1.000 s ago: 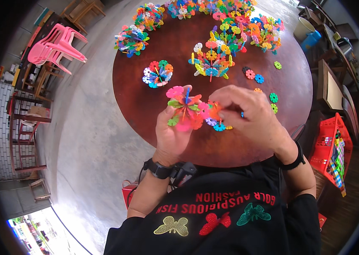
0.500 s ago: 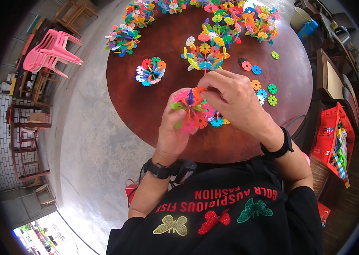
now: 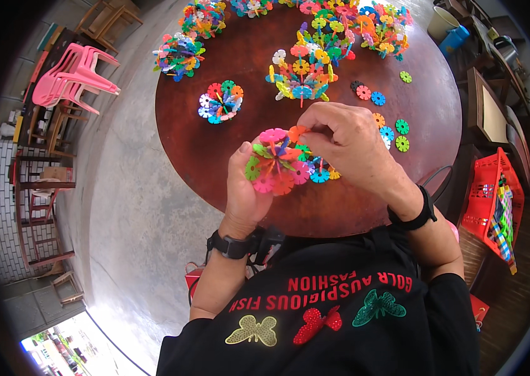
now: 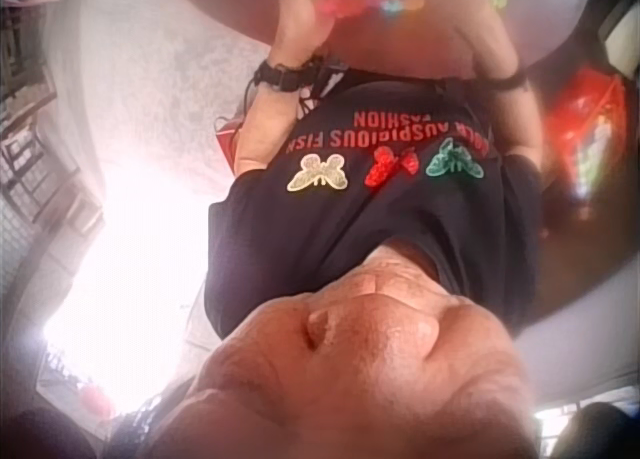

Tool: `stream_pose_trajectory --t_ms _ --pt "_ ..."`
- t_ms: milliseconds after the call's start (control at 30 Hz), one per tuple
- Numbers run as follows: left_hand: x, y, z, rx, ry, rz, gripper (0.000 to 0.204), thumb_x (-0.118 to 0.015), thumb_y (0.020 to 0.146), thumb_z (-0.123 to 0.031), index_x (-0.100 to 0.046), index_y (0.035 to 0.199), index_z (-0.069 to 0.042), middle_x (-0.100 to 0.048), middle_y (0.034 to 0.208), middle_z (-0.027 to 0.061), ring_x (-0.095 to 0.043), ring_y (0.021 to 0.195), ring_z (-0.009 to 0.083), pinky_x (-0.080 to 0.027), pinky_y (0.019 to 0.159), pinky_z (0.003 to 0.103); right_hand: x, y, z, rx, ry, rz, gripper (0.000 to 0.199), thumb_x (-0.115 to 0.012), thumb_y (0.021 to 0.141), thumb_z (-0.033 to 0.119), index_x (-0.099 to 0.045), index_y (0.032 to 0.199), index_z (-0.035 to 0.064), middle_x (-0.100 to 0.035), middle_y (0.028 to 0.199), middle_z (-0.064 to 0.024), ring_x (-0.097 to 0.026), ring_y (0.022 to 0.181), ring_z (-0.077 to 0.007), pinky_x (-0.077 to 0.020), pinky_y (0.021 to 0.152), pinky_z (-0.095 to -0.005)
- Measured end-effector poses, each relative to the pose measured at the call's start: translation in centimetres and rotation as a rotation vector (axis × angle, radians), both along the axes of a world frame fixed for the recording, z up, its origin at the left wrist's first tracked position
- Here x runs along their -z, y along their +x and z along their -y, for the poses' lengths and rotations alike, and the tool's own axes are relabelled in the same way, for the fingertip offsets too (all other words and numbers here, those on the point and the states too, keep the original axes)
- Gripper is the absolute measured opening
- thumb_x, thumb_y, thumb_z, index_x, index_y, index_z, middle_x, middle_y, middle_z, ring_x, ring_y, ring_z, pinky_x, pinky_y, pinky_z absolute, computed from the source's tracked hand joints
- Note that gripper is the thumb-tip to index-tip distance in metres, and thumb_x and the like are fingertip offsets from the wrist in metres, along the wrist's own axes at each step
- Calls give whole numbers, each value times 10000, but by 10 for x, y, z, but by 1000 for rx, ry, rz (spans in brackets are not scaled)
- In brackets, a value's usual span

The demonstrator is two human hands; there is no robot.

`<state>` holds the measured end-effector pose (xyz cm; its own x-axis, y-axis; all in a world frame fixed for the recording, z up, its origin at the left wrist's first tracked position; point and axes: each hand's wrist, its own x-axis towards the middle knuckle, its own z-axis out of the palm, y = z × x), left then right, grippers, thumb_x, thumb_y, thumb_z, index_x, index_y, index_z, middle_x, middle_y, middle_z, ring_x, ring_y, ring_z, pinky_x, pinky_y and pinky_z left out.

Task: Assembling structures using colorful interlocking plastic snowflake-shaped blocks.

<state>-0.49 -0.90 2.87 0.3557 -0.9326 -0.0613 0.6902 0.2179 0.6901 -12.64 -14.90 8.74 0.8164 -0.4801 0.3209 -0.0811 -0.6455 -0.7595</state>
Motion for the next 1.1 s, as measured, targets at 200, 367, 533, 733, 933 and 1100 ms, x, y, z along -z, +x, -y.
stream_pose_trajectory --t_ms 200,367,533,733,933,1100 --pt "-2 -4 0 14 53 -68 444 -368 1006 -357 -518 1221 1 -605 1158 104 -600 1065 183 -467 953 354 4 0 -2 -21 -63 -13 72 -651 763 1 -612 824 1 -638 749 -113 -642 655 -247 -492 575 -332" --pt "1 -5 2 13 42 4 419 -388 999 -328 -525 1194 16 -611 1130 104 -601 1039 156 -468 943 329 7 -2 -5 -42 -179 6 60 -627 756 -18 -587 800 -7 -622 750 -129 -632 691 -297 -493 593 -368" --pt "1 -6 2 27 51 39 408 -403 993 -317 -531 1172 27 -618 1104 104 -606 1016 146 -469 933 311 3 -5 0 -71 -111 -39 57 -622 771 -2 -593 819 -3 -610 752 -130 -619 678 -304 -484 591 -380" --pt "4 -3 2 45 96 142 543 -381 974 -444 -491 1271 -4 -617 1126 122 -616 1028 218 -489 909 384 5 -6 -1 -60 -140 -30 48 -615 800 31 -603 835 0 -603 779 -128 -610 675 -303 -481 596 -376" --pt "0 -4 1 32 46 7 398 -407 993 -307 -541 1170 23 -618 1108 98 -605 1020 143 -469 932 309 11 -7 -6 -29 -236 23 55 -624 817 41 -604 860 15 -594 774 -112 -609 691 -296 -482 602 -384" --pt "3 -5 2 40 55 7 393 -433 993 -321 -532 1164 18 -618 1083 91 -605 1005 135 -486 896 301 10 -7 -10 -29 -272 9 63 -627 818 34 -599 871 13 -593 771 -115 -612 695 -298 -483 603 -387"
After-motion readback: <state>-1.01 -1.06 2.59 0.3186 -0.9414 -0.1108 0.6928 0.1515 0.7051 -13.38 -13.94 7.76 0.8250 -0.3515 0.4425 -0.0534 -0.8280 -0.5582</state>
